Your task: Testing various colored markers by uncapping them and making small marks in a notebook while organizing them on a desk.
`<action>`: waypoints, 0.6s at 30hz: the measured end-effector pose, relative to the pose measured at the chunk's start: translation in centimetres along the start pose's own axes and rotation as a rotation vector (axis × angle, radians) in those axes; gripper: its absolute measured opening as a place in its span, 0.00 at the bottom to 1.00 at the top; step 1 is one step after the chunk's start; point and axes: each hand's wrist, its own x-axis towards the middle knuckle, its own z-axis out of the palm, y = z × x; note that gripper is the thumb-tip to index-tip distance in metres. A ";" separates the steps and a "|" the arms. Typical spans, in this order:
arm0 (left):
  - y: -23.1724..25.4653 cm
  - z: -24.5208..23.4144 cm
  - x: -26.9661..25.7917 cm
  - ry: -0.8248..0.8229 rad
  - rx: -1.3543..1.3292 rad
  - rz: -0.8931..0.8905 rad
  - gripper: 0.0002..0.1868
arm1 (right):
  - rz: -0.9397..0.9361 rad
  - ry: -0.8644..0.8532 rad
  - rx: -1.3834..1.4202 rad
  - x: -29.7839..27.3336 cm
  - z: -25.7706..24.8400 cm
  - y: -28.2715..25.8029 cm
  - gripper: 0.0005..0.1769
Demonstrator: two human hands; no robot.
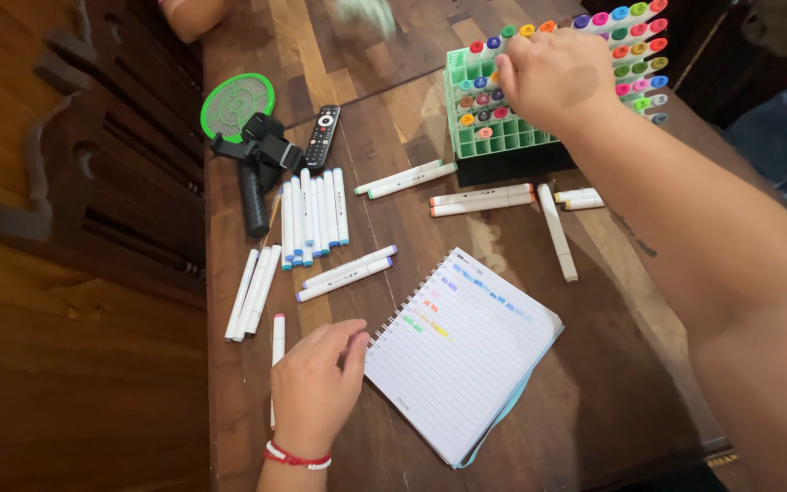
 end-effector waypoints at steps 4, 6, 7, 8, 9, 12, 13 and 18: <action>0.0 0.4 -0.1 0.020 0.012 -0.034 0.06 | 0.051 0.015 0.106 -0.2 0.6 -0.1 0.17; 0.3 0.5 0.1 0.051 -0.008 -0.036 0.05 | 0.070 0.163 0.061 0.0 -0.1 0.0 0.19; 0.3 0.6 0.1 0.052 -0.007 -0.037 0.05 | 0.069 0.163 0.062 -0.1 -0.2 0.1 0.19; 0.2 0.8 0.1 0.033 -0.016 -0.034 0.06 | 0.044 0.216 -0.045 -0.1 -0.4 0.2 0.20; 0.2 0.9 0.1 0.017 -0.024 -0.032 0.06 | 0.018 0.271 -0.150 0.0 -0.6 0.3 0.22; 0.3 1.0 0.0 -0.007 -0.031 -0.017 0.07 | -0.038 0.305 -0.229 0.5 -0.2 1.2 0.24; 0.3 1.0 0.0 -0.005 -0.033 -0.018 0.07 | -0.040 0.306 -0.230 0.7 0.2 1.6 0.24; 0.3 1.1 -0.1 0.003 -0.048 0.071 0.06 | -0.147 0.393 -0.350 1.9 0.0 2.8 0.30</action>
